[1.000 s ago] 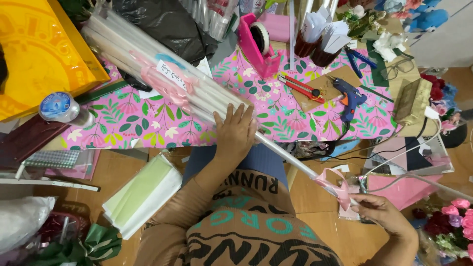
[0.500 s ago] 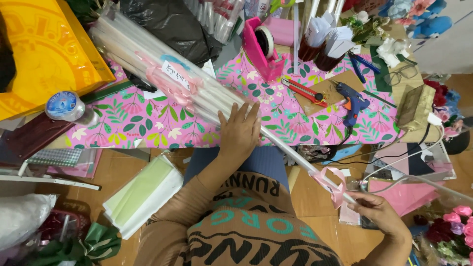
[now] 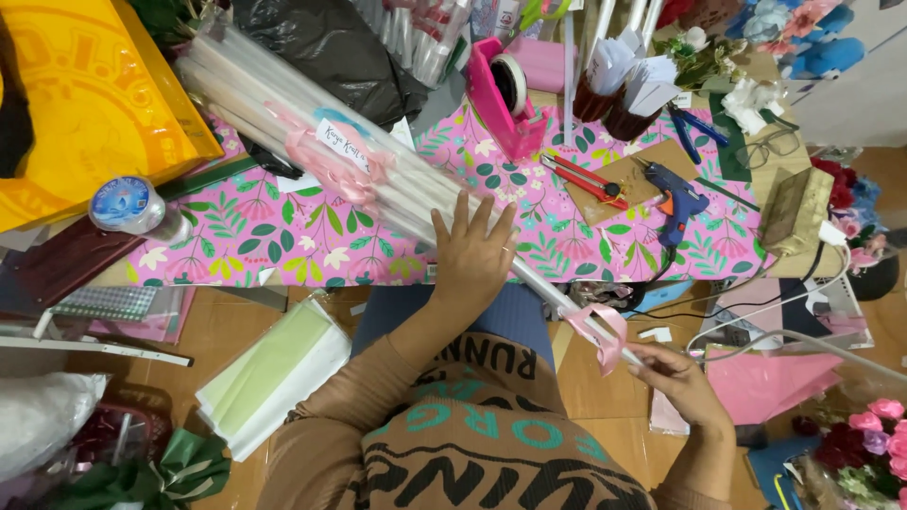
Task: The person sits on the floor and wraps clear plastic sleeves around bundles of white flower stems. They secure the sleeves with tape and then use scissors to trim the excess plastic from the ends of the bundles.
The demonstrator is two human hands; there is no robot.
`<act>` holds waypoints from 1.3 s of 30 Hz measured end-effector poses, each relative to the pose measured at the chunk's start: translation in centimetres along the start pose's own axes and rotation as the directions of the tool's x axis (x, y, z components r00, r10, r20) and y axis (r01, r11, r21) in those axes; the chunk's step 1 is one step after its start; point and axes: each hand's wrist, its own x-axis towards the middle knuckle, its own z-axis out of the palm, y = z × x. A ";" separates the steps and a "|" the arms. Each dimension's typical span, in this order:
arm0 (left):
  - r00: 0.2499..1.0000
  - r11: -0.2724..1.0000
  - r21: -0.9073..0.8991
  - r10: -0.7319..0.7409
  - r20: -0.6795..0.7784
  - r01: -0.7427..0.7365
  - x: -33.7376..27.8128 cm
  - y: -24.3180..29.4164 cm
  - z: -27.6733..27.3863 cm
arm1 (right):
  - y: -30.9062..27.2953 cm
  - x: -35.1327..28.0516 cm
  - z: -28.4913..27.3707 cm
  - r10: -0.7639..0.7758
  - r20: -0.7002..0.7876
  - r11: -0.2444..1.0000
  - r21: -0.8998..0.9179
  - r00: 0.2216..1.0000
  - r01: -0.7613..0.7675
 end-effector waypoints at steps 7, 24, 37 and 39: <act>0.986 0.996 0.070 0.070 -0.152 -0.060 -0.2 0.4 -0.2 | -6.5 2.0 3.4 0.078 0.035 0.995 -0.060 0.996 -0.076; 0.971 1.000 -0.015 -0.007 -0.241 0.003 -0.3 -1.2 1.7 | -15.7 8.2 12.6 -0.189 0.020 0.852 -0.493 0.982 0.175; 0.975 0.999 -0.044 0.002 -0.220 -0.012 -0.2 -1.6 1.2 | -14.0 9.7 14.3 -0.169 0.099 0.982 -0.066 0.981 0.176; 0.977 0.998 -0.066 -0.010 -0.213 -0.004 -0.3 -1.9 1.2 | -13.8 10.1 14.4 -0.182 0.114 0.973 -0.120 0.977 0.195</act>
